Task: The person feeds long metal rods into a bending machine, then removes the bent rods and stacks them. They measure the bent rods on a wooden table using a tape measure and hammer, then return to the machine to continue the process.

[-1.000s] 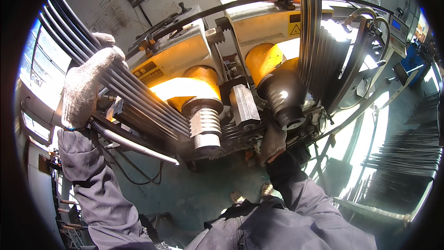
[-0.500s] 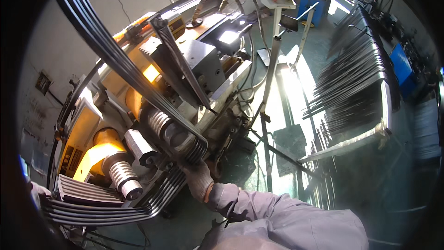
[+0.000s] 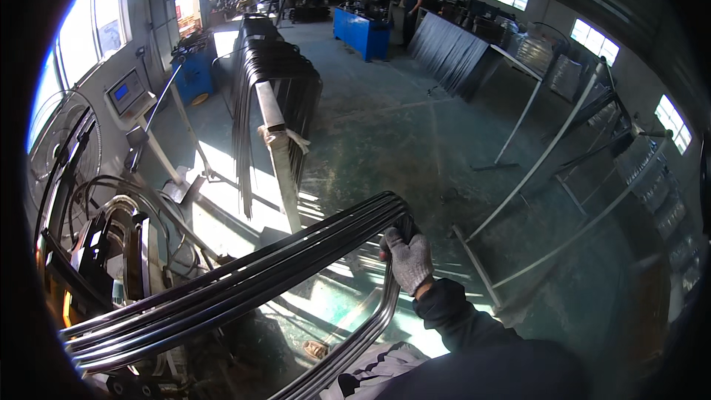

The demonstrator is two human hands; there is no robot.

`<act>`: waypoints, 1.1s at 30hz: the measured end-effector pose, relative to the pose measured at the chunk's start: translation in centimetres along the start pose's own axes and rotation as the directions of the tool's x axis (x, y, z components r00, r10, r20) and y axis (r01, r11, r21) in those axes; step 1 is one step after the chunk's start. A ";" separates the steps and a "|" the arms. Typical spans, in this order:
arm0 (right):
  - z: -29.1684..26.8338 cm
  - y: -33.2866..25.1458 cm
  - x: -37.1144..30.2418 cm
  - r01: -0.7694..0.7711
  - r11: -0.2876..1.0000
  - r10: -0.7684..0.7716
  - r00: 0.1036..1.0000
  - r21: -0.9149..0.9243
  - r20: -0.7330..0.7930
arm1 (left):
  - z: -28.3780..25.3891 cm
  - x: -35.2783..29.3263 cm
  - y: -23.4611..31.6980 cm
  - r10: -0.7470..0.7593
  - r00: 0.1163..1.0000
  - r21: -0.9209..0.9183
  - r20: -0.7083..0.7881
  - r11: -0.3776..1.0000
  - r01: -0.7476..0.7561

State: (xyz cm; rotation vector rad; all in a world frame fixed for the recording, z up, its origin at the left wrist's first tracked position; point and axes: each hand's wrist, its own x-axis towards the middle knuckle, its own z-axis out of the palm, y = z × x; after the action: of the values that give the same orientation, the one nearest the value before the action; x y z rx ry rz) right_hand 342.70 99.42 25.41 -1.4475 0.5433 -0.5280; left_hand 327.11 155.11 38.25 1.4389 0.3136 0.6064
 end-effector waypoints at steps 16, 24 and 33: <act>-52.1 -35.7 15.6 -0.009 0.456 -0.707 0.603 -0.890 -0.369 | 45.4 -24.5 -16.4 -0.317 0.201 -0.155 0.927 0.166 0.974; -72.5 -51.4 28.8 -0.409 0.056 -0.784 0.548 -0.911 -0.294 | 72.9 -43.4 -17.0 -0.089 -0.266 0.270 0.960 0.028 0.963; -83.8 -60.7 38.5 -0.481 -0.314 -0.838 0.545 -0.818 0.001 | 82.7 -50.8 -19.8 -0.043 -0.376 0.379 0.925 0.059 0.924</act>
State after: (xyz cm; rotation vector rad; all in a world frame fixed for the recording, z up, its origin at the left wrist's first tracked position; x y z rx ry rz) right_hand 318.57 7.12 80.92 -3.1797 1.8217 -1.4010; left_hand 335.14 57.81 21.43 0.1999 -0.1847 -1.3493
